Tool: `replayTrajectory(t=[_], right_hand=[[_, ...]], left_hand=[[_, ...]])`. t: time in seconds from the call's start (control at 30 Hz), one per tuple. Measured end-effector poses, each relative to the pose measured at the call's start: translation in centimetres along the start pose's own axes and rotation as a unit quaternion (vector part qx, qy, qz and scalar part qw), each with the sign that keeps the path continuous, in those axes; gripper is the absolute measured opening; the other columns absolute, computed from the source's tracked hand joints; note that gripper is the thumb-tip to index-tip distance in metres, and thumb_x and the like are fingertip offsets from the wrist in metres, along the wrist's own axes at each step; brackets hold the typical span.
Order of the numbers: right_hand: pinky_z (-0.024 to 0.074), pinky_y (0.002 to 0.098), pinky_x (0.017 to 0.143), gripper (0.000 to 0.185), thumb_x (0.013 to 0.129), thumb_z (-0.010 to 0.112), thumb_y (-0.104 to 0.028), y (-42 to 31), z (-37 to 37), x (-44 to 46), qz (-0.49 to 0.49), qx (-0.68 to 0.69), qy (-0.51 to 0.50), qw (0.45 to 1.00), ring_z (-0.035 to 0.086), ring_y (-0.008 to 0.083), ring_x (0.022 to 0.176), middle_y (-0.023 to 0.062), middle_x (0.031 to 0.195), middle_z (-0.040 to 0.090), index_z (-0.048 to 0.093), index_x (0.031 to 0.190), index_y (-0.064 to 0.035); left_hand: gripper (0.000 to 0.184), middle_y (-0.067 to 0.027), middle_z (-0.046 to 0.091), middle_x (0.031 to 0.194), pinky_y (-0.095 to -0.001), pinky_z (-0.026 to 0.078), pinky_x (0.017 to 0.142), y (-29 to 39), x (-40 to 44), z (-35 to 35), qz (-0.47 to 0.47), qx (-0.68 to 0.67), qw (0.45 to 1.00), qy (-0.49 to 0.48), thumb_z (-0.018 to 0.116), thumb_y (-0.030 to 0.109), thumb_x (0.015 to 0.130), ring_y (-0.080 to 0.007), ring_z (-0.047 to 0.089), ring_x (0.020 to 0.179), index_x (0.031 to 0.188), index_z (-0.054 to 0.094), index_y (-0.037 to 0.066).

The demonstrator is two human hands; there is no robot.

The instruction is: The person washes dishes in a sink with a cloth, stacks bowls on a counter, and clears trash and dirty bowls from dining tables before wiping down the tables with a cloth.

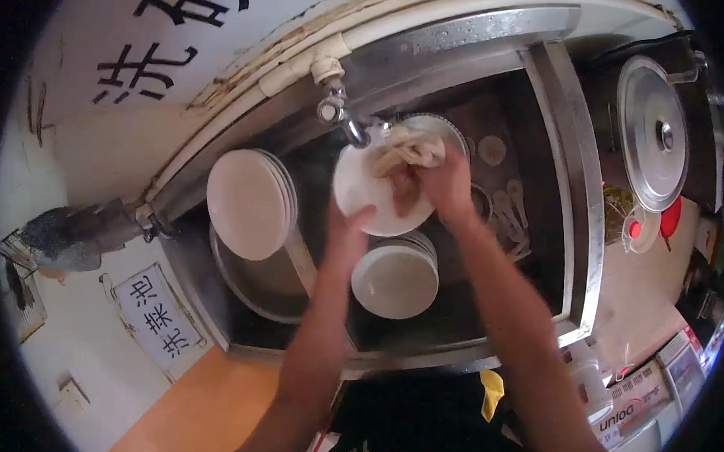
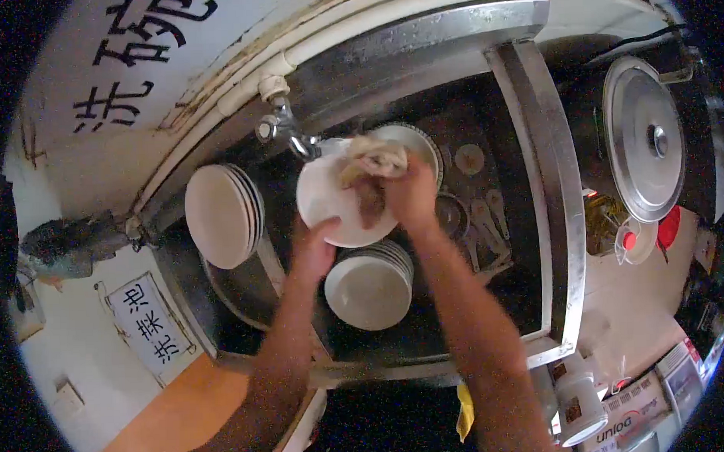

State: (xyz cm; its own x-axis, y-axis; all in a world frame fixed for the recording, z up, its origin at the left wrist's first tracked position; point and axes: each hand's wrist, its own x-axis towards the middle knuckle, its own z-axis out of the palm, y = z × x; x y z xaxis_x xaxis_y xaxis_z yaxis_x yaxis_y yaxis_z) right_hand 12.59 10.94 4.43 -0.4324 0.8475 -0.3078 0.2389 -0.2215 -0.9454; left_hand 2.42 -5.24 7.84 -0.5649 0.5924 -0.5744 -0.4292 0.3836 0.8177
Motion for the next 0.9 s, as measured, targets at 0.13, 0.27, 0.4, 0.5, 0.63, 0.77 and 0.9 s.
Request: replayTrajectory(t=[0.13,0.27,0.4,0.5,0.63,0.77,0.9], right_hand=[[0.0559,0.0354,0.083,0.038,0.078,0.08,-0.01,1.4,1.9,-3.5,0.143,0.264,0.06,0.952,0.068,0.0173,0.094,0.0114,0.104,0.074,0.067,0.113,-0.0003],[0.0559,0.0337,0.084,0.05,0.08,0.081,-0.012,2.1,-1.1,-0.2,0.105,0.07,-0.036,0.991,0.068,0.0201,0.096,0.0114,0.109,0.071,0.06,0.123,0.0025],[0.0548,0.0342,0.085,0.043,0.079,0.082,-0.012,0.9,2.2,-4.5,0.053,0.128,0.088,0.987,0.067,0.0192,0.099,0.0111,0.109,0.071,0.065,0.116,0.003],[0.0546,0.0321,0.084,0.049,0.082,0.081,-0.015,1.6,-2.7,0.0,0.149,-0.096,-0.09,0.98,0.066,0.0165,0.096,0.0075,0.11,0.069,0.061,0.123,0.0031],[0.0593,0.0416,0.07,0.048,0.076,0.086,-0.026,1.1,3.6,-4.3,0.054,0.1,0.203,0.973,0.073,0.0275,0.077,0.0177,0.097,0.074,0.067,0.106,0.0065],[0.0565,0.0393,0.084,0.05,0.073,0.087,-0.02,3.8,-1.6,-0.8,0.208,-0.078,-0.067,0.973,0.069,0.0269,0.096,0.0151,0.111,0.071,0.065,0.111,0.0044],[0.0579,0.0402,0.078,0.035,0.074,0.085,-0.016,4.4,3.4,-3.6,0.121,0.099,0.055,0.986,0.072,0.0287,0.085,0.0124,0.094,0.073,0.069,0.098,0.0032]], left_hand=[[0.045,-0.0054,0.068,0.105,-0.034,0.052,0.086,-6.4,-0.2,0.1,-0.023,-0.09,0.987,0.13,0.066,0.01,0.086,-0.0186,0.065,0.096,0.129,0.06,0.004],[0.058,-0.0131,0.058,0.134,-0.035,0.049,0.097,2.2,0.8,-1.2,-0.096,0.148,0.982,-0.064,0.066,0.011,0.084,-0.0219,0.057,0.12,0.139,0.05,-0.001],[0.059,-0.0085,0.068,0.116,-0.0362,0.052,0.095,-1.3,-1.0,3.9,-0.131,-0.111,0.965,0.197,0.066,0.006,0.083,-0.0225,0.067,0.102,0.14,0.052,0.004],[0.055,-0.0128,0.066,0.12,-0.0379,0.047,0.103,-0.8,2.3,-4.2,-0.016,0.236,0.963,-0.13,0.064,0.004,0.084,-0.0219,0.062,0.116,0.138,0.052,0.0],[0.052,-0.0134,0.066,0.119,-0.0384,0.05,0.097,-4.3,-0.3,1.9,0.119,0.228,0.957,0.131,0.067,0.005,0.081,-0.0256,0.063,0.111,0.131,0.055,-0.002],[0.054,-0.0111,0.06,0.127,-0.0375,0.046,0.101,3.3,1.7,-2.6,-0.146,0.212,0.961,-0.106,0.065,0.01,0.085,-0.0205,0.057,0.115,0.137,0.051,-0.001],[0.054,-0.0114,0.065,0.12,-0.0376,0.049,0.096,-4.3,1.4,0.3,0.076,-0.005,0.989,0.128,0.068,0.017,0.083,-0.0266,0.062,0.109,0.132,0.054,-0.001]])
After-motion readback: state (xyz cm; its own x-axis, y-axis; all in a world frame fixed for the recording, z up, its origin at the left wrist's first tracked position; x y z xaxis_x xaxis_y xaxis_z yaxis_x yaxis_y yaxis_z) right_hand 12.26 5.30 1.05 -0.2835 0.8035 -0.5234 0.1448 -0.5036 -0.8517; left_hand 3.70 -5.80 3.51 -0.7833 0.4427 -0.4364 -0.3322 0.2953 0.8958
